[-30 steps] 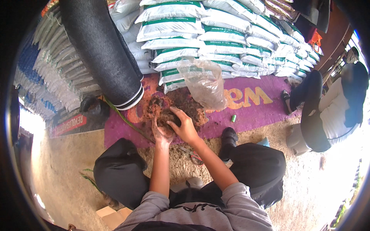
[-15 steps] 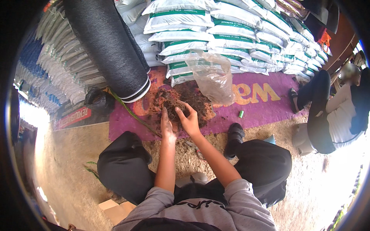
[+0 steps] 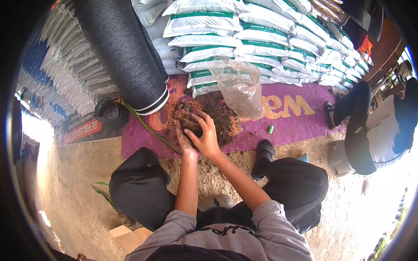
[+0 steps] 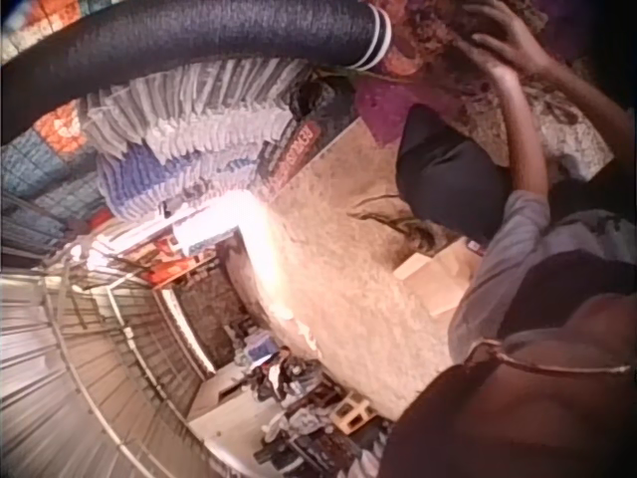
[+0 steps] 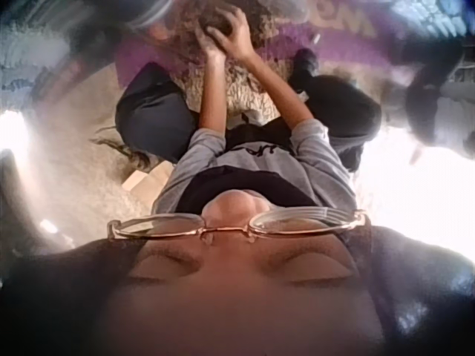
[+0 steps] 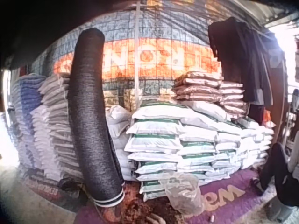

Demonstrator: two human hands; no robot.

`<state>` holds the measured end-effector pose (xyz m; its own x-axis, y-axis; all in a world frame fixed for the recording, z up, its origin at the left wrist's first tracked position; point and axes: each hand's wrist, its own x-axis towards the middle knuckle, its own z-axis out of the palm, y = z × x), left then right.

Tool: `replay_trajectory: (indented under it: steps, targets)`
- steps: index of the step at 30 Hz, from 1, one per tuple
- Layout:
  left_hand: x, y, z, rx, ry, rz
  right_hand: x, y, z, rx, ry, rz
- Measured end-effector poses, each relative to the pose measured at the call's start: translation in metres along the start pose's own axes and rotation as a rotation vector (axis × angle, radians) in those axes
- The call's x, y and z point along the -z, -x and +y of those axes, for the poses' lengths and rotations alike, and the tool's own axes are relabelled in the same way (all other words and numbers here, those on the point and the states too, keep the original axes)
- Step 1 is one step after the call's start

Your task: The person sits on the floor and uses both hands to pick up, sift, and separate soil or organic matter from a pile on a purple mat. The person repeatedly lifts handfuls of the material, breaks it apart, and places it back down.

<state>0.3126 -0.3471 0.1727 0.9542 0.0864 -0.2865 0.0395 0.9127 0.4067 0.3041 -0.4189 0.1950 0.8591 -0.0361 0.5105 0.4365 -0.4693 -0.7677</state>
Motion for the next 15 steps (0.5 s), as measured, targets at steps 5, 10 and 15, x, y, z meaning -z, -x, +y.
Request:
replay_trajectory:
  steps: [5,10,15]
  targets:
    - [0.013,-0.011,0.003,0.066,0.072,-0.04,0.006,-0.013,-0.012,-0.072,-0.048,-0.046]
    - [0.02,-0.019,-0.003,-0.016,0.056,-0.079,0.005,-0.024,-0.002,-0.031,-0.077,-0.107]
    - [0.029,-0.032,-0.003,-0.054,0.016,-0.089,0.003,-0.039,0.007,0.015,-0.064,-0.159]
